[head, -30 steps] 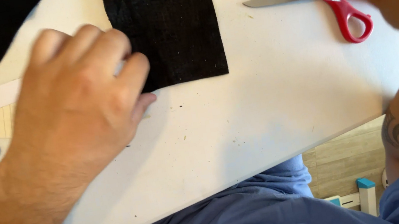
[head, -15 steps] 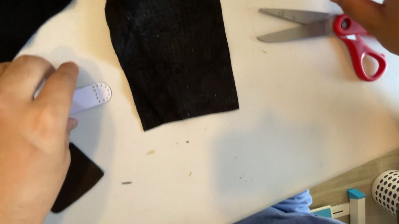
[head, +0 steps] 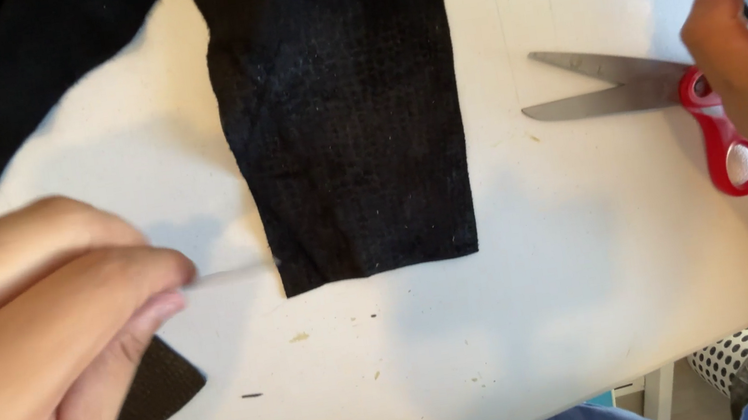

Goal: Tracing a template onto leather and cutting it out with scissors

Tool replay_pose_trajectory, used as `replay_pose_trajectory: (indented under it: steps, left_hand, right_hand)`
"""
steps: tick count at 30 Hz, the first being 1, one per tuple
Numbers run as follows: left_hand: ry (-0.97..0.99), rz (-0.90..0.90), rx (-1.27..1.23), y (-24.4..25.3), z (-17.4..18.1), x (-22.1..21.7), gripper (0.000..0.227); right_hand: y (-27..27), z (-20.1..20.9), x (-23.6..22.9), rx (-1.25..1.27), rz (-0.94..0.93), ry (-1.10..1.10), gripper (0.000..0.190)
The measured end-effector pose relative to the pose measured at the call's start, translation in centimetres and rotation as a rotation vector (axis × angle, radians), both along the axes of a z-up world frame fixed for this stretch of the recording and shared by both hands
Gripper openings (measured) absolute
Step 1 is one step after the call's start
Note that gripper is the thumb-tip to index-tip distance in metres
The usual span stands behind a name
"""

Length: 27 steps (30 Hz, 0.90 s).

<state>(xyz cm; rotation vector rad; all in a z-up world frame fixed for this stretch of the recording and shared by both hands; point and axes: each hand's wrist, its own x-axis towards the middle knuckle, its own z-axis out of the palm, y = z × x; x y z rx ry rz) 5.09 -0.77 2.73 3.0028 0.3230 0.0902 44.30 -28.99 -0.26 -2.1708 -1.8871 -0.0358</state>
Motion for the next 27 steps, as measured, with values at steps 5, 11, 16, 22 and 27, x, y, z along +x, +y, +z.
replay_pose_trajectory:
  steps: [5,11,16,22,27]
  left_hand:
    - [-0.342,-0.267,0.195,-1.8,1.1,3.3,0.007]
    - [-0.685,-0.558,0.391,-2.6,-0.3,5.9,0.016]
    - [-0.67,-0.478,0.322,-2.3,-3.0,6.0,0.025]
    - [-0.674,-0.45,0.13,-2.4,-3.4,6.2,0.029]
    - [-0.682,-0.356,0.119,-2.8,-4.0,6.1,0.018]
  right_hand:
    - [0.3,0.7,-1.5,0.034,0.007,-0.05,0.033]
    - [1.1,0.3,-2.5,0.144,0.061,-0.007,0.031]
    - [0.9,-0.2,-2.0,0.163,0.067,-0.026,0.029]
    - [1.1,0.4,-3.2,0.208,0.063,0.056,0.027]
    - [3.2,3.0,-6.9,0.137,0.129,0.247,0.014]
